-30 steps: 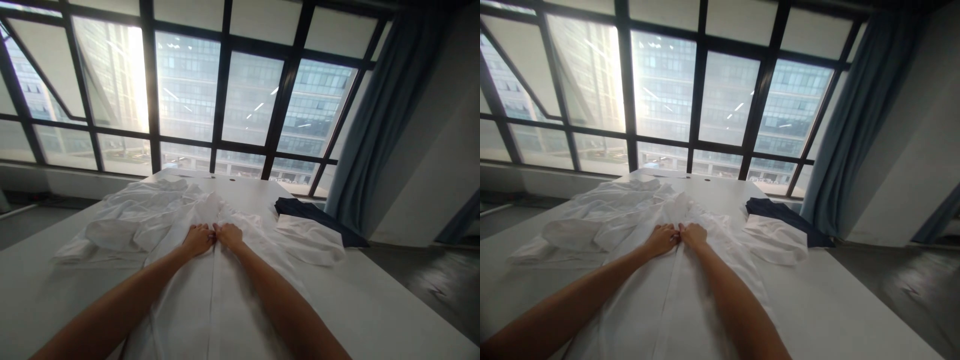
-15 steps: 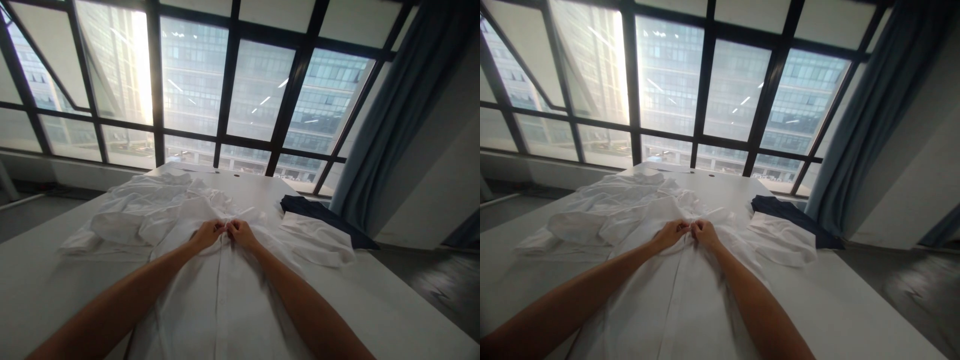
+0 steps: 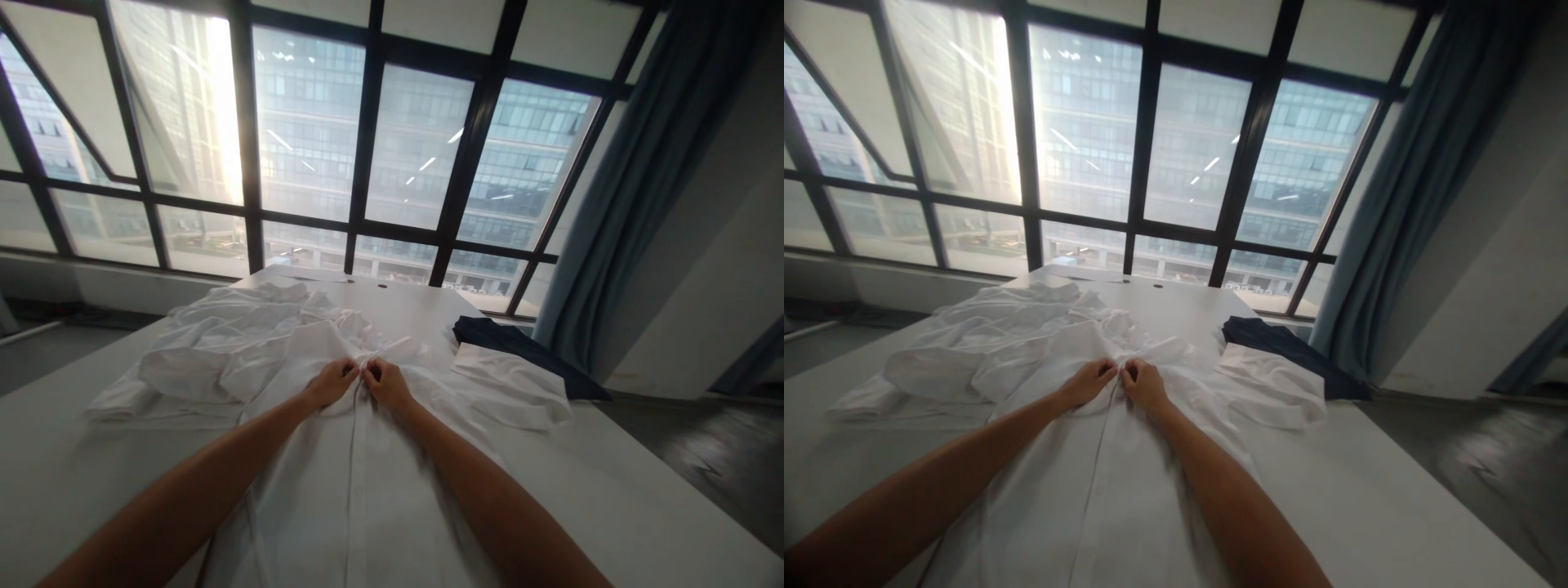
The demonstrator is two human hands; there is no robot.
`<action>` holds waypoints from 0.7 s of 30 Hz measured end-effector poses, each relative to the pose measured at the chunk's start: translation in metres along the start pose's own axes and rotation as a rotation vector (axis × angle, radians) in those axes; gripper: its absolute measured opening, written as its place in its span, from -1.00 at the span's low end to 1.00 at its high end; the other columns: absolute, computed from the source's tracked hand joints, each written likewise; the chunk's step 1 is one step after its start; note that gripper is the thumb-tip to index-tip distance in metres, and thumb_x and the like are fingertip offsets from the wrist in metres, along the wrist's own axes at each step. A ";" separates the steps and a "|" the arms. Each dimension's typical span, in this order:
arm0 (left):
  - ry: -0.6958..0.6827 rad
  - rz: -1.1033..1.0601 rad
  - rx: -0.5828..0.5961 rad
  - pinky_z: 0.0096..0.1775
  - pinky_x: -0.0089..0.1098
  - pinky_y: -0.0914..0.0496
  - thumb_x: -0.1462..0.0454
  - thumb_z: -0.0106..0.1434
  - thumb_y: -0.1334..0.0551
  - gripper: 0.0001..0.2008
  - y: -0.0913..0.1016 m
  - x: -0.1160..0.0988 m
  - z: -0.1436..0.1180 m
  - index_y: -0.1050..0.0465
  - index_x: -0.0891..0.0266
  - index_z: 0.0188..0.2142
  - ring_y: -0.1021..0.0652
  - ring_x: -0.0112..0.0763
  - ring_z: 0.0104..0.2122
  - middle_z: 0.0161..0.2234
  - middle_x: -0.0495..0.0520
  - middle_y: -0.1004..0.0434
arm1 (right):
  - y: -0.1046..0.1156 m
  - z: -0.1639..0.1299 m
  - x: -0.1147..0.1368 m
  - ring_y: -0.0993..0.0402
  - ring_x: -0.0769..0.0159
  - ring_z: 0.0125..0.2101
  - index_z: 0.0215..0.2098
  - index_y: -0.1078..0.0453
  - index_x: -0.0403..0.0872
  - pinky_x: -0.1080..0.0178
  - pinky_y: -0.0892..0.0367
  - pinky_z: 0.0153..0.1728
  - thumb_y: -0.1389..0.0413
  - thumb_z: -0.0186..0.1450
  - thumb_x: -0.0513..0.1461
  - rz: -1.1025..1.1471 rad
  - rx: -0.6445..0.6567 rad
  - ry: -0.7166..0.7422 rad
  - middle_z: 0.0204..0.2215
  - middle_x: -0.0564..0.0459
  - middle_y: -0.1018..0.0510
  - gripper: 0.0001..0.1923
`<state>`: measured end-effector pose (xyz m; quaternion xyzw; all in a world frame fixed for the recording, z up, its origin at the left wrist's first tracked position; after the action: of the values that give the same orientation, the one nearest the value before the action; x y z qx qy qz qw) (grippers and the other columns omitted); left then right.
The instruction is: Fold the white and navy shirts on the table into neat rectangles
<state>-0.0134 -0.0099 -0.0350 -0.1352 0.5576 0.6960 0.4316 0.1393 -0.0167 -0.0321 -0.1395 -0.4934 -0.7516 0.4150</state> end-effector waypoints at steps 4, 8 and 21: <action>0.000 0.094 -0.032 -0.26 -0.38 -0.35 0.19 0.32 -0.07 -0.76 -0.001 0.001 -0.001 -0.44 0.27 -0.31 -0.52 -0.33 -0.34 -0.36 0.09 -0.56 | 0.005 0.001 0.003 -0.38 0.36 -0.44 -0.38 -0.40 -0.10 0.39 -0.23 -0.37 -0.06 0.23 -0.30 -0.048 -0.002 0.032 -0.46 0.07 -0.51 -0.92; -0.005 0.193 -0.068 -0.24 -0.38 -0.35 0.24 0.31 -0.07 -0.80 -0.002 -0.001 -0.003 -0.43 0.25 -0.31 -0.55 -0.30 -0.30 -0.33 0.12 -0.57 | 0.005 0.001 0.005 -0.40 0.33 -0.39 -0.32 -0.40 -0.10 0.35 -0.27 -0.29 -0.02 0.25 -0.31 -0.086 0.002 0.023 -0.40 0.03 -0.53 -0.88; -0.086 0.131 -0.026 -0.21 -0.40 -0.35 0.26 0.31 -0.08 -0.75 0.003 -0.016 -0.006 -0.53 0.24 -0.31 -0.53 -0.32 -0.30 -0.35 0.09 -0.58 | 0.001 0.004 0.001 -0.39 0.37 -0.45 -0.40 -0.42 -0.13 0.37 -0.29 -0.37 -0.03 0.25 -0.25 0.145 0.066 0.016 -0.49 0.08 -0.50 -0.84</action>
<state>-0.0080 -0.0225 -0.0244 -0.0740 0.5370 0.7353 0.4068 0.1386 -0.0143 -0.0287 -0.1551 -0.5031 -0.7040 0.4768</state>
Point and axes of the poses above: each hand's wrist, its own z-axis towards the middle knuckle, its own y-axis out of the back of the hand, x = y × z, the point moved 4 cm from there along z, towards the middle knuckle
